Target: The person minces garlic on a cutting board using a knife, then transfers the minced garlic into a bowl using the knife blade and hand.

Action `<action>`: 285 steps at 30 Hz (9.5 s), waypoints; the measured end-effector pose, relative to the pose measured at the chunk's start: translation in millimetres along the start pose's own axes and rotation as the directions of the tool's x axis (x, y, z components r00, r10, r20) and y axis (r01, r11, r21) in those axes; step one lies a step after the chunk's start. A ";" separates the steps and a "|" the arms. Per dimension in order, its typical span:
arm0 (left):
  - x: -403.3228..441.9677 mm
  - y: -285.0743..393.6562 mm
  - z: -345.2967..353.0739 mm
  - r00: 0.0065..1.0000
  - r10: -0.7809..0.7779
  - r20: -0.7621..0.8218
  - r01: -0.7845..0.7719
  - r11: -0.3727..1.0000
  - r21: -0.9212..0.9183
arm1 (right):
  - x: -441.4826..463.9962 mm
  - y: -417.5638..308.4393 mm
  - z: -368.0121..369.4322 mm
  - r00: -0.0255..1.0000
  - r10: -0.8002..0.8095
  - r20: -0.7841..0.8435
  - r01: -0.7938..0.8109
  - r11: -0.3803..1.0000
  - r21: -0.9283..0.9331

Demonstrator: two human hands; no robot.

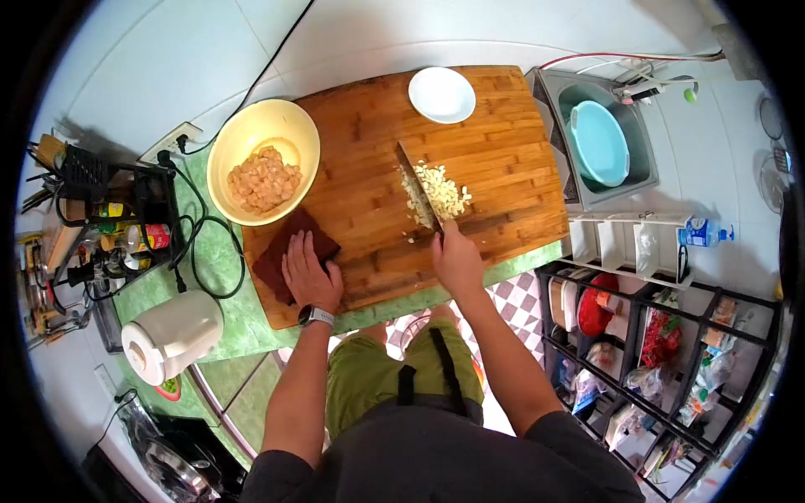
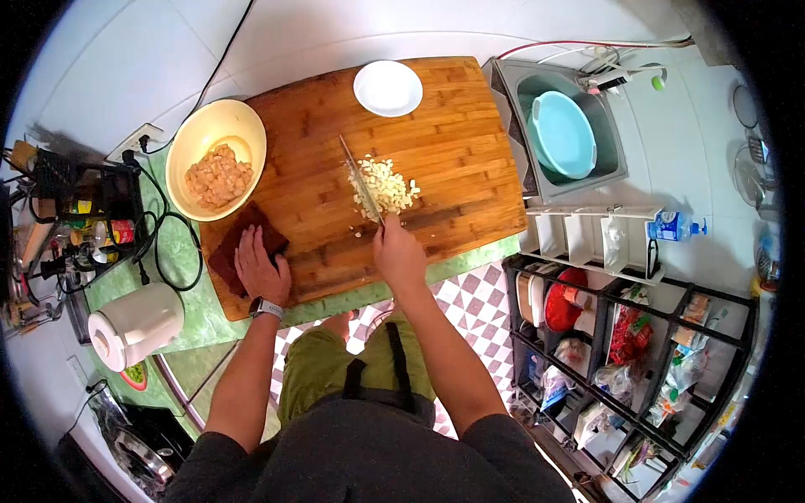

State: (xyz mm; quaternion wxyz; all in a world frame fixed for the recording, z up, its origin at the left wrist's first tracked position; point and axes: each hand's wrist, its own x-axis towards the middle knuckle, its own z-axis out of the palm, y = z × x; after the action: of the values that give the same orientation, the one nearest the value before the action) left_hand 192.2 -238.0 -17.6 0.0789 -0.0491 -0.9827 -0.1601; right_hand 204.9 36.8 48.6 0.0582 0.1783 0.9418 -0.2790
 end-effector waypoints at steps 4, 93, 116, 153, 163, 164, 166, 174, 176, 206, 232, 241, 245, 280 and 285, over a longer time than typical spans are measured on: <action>0.9 -0.7 4.2 1.000 -0.027 0.001 0.027 0.999 0.032 | 5.3 3.7 -9.7 1.000 0.003 0.029 -0.002 1.000 -0.020; 5.5 1.4 4.7 0.997 -0.070 0.043 0.068 0.996 0.057 | 35.3 41.9 -26.2 0.953 -0.217 0.210 0.230 0.972 -0.042; 6.1 3.4 4.4 0.999 -0.053 0.004 0.053 0.996 0.065 | 36.8 36.5 -56.1 0.955 -0.258 0.145 0.253 0.966 0.049; 8.6 5.3 2.9 0.997 -0.068 0.029 0.066 0.996 0.063 | 61.8 79.3 -63.3 0.960 -0.233 0.153 0.246 0.966 -0.077; 8.0 5.5 2.6 1.000 -0.028 -0.004 0.028 0.998 0.052 | 59.6 77.8 -61.4 0.962 -0.180 0.207 0.196 0.979 -0.063; 8.0 6.8 3.8 1.000 -0.026 -0.005 0.026 0.998 0.049 | 60.9 78.4 -59.0 0.958 -0.210 0.194 0.220 0.975 -0.033; 9.5 6.4 2.6 0.998 -0.059 0.022 0.058 0.996 0.067 | 58.9 68.6 -66.1 0.960 -0.195 0.201 0.212 0.975 -0.068; 12.2 3.6 2.0 0.999 -0.054 0.008 0.053 0.996 0.068 | 61.5 70.2 -53.3 0.948 -0.248 0.200 0.271 0.958 -0.098; 6.4 6.0 3.0 0.999 -0.040 0.004 0.040 0.998 0.049 | 57.8 69.4 -55.8 0.948 -0.251 0.195 0.267 0.962 -0.063; 3.4 2.4 4.4 0.997 -0.072 0.038 0.070 0.997 0.042 | 34.1 44.8 -59.3 0.900 -0.216 0.380 0.240 0.971 -0.018; 3.7 0.3 5.0 0.999 -0.024 0.027 0.022 0.996 0.087 | 75.8 79.6 -78.8 0.952 -0.213 0.220 0.228 0.973 -0.046; 6.4 4.8 4.5 1.000 -0.022 0.008 0.022 0.999 0.050 | 86.5 91.6 -89.3 0.954 -0.236 0.182 0.253 0.964 -0.077; 6.9 3.5 4.2 1.000 -0.010 0.008 0.010 0.998 0.058 | 95.3 98.6 -83.9 0.947 -0.243 0.208 0.271 0.955 -0.122; 8.6 5.3 4.1 1.000 -0.005 -0.016 0.006 0.999 0.052 | 12.4 90.0 -76.7 0.993 -0.070 0.094 0.081 0.991 -0.111; 3.9 2.5 7.3 1.000 -0.009 -0.017 0.010 0.996 0.089 | -16.4 79.4 -28.4 0.996 0.084 -0.038 -0.083 0.996 0.020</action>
State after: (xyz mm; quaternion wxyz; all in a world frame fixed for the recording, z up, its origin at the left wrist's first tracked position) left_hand 187.6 -233.0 -23.0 0.0886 -0.0395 -0.9884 -0.1171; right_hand 249.2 109.4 35.7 0.0497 0.2236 0.9319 -0.2813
